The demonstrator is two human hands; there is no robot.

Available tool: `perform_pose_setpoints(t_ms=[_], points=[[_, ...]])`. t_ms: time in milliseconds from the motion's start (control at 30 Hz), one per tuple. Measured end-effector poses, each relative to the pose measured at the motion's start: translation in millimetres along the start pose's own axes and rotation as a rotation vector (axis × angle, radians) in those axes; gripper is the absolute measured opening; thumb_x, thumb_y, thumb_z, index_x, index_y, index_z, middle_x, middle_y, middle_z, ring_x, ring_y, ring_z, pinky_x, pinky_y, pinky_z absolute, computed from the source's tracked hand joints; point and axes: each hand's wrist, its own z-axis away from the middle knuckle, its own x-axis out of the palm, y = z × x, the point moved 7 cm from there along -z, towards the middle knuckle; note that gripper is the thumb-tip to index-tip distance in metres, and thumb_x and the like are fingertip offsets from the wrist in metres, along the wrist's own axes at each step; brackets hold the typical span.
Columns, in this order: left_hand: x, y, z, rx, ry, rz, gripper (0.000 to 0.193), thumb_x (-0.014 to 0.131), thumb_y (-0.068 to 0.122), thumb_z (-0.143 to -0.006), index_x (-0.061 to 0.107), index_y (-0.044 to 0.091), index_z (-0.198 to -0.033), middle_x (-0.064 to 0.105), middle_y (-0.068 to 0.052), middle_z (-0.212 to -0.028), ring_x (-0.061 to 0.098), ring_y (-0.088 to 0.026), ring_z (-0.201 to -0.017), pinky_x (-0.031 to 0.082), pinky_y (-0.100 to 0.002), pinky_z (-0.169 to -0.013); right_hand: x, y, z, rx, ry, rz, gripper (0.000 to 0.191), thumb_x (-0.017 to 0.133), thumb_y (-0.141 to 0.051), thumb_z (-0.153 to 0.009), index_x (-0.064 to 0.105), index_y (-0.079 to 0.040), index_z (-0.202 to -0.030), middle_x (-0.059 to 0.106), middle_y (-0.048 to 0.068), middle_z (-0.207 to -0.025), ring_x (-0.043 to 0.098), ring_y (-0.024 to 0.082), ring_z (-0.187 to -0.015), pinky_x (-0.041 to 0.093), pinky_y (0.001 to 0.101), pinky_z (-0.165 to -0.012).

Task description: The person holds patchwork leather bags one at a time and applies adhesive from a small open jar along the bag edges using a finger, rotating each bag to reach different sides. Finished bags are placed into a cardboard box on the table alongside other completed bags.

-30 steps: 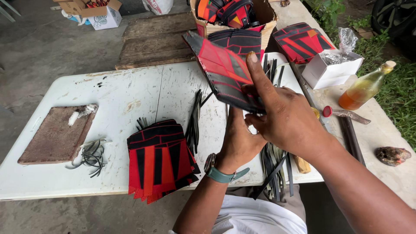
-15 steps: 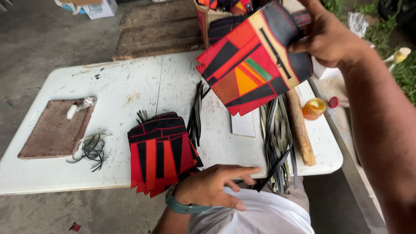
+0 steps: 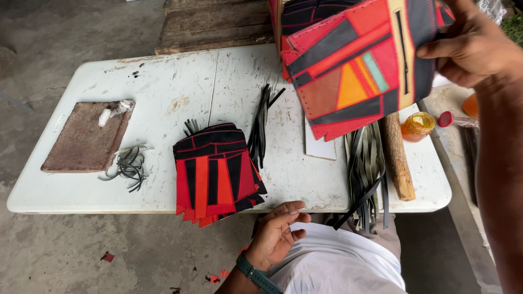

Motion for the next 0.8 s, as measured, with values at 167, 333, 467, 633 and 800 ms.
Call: perform_pose_setpoints(t_ms=[167,333,467,633,800], points=[[20.0,13.2,-7.9,0.119,-0.104,-0.313,0.028,0.065,0.014,-0.095,0.065,0.003,-0.121,0.073,-0.009,-0.101,0.07,-0.015,-0.099,0.056,-0.033,-0.077,174.1,12.3,145.5,0.042,-0.111,-0.145,0.081,0.061,0.016,-0.085,0.043,-0.016,-0.157,0.066,0.016,-0.131,0.07,0.026,-0.111,0.06,0.0381,-0.083],[22.4,34.1,-22.5,0.284,-0.029,-0.742,0.035,0.07,0.019,-0.094,0.065,0.0,-0.123,0.074,-0.008,-0.098,0.068,-0.011,-0.09,0.056,-0.027,-0.076,154.8,141.1,206.2,0.162,-0.033,-0.304,0.081,0.063,0.014,-0.085,0.041,-0.015,-0.156,0.065,0.017,-0.133,0.069,0.028,-0.112,0.06,0.039,-0.084],[22.9,44.1,-38.0,0.306,0.004,-0.846,0.036,0.071,0.022,-0.093,0.066,0.001,-0.122,0.074,-0.004,-0.097,0.068,-0.007,-0.086,0.056,-0.022,-0.074,138.2,169.2,206.7,0.159,0.008,-0.304,0.08,0.066,0.012,-0.085,0.039,-0.014,-0.155,0.063,0.017,-0.135,0.069,0.029,-0.112,0.06,0.0396,-0.084],[15.6,46.2,-51.8,0.302,0.042,-0.757,0.038,0.072,0.026,-0.094,0.067,0.001,-0.122,0.068,-0.003,-0.088,0.058,-0.007,-0.069,0.051,-0.024,-0.06,181.3,54.6,124.9,0.158,-0.056,-0.225,0.08,0.069,0.01,-0.084,0.036,-0.012,-0.154,0.062,0.018,-0.137,0.068,0.031,-0.113,0.059,0.0405,-0.085],[5.5,46.7,-65.9,0.294,0.064,-0.728,0.041,0.071,0.029,-0.095,0.066,0.0,-0.123,0.069,-0.005,-0.088,0.062,-0.009,-0.069,0.055,-0.025,-0.061,42.7,-44.3,-89.1,-0.165,0.14,0.67,0.081,0.072,0.008,-0.084,0.034,-0.01,-0.153,0.061,0.019,-0.138,0.067,0.033,-0.114,0.059,0.0413,-0.086]])
